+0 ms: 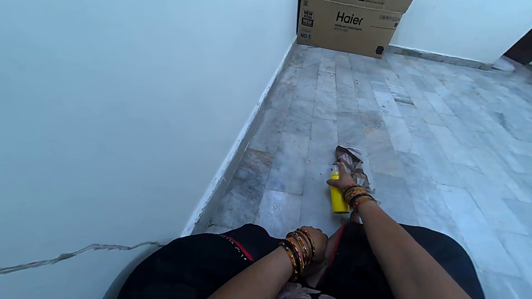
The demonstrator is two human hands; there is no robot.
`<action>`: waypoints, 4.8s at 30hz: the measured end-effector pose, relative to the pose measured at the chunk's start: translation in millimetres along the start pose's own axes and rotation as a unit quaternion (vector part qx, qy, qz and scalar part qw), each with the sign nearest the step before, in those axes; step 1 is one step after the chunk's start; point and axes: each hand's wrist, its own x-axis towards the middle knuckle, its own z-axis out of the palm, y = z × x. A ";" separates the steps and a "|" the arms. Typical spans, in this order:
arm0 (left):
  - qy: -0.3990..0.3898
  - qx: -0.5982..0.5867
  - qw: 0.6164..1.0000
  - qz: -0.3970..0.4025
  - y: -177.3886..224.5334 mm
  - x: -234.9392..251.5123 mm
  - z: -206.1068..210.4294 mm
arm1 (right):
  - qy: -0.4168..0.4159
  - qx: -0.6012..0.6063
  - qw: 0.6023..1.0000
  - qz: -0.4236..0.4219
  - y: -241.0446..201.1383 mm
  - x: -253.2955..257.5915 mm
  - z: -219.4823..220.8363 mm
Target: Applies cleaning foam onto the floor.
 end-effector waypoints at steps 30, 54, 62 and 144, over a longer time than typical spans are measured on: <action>-0.005 -0.008 1.000 -0.007 0.3 5.2 -0.8 | -0.002 0.038 0.993 -0.112 -68.8 -25.1 17.6; 0.365 -0.442 0.815 -0.086 -75.7 -5.3 -38.3 | -0.129 0.030 0.989 -0.063 -110.3 -67.0 36.0; 0.472 -0.402 0.775 -0.123 -82.7 -21.9 -38.6 | -0.160 0.111 0.973 -0.128 -122.0 -93.1 35.2; 0.368 -0.080 0.893 -0.246 -127.1 100.6 -271.8 | -0.341 -0.218 0.862 -0.305 -86.7 -117.0 -51.6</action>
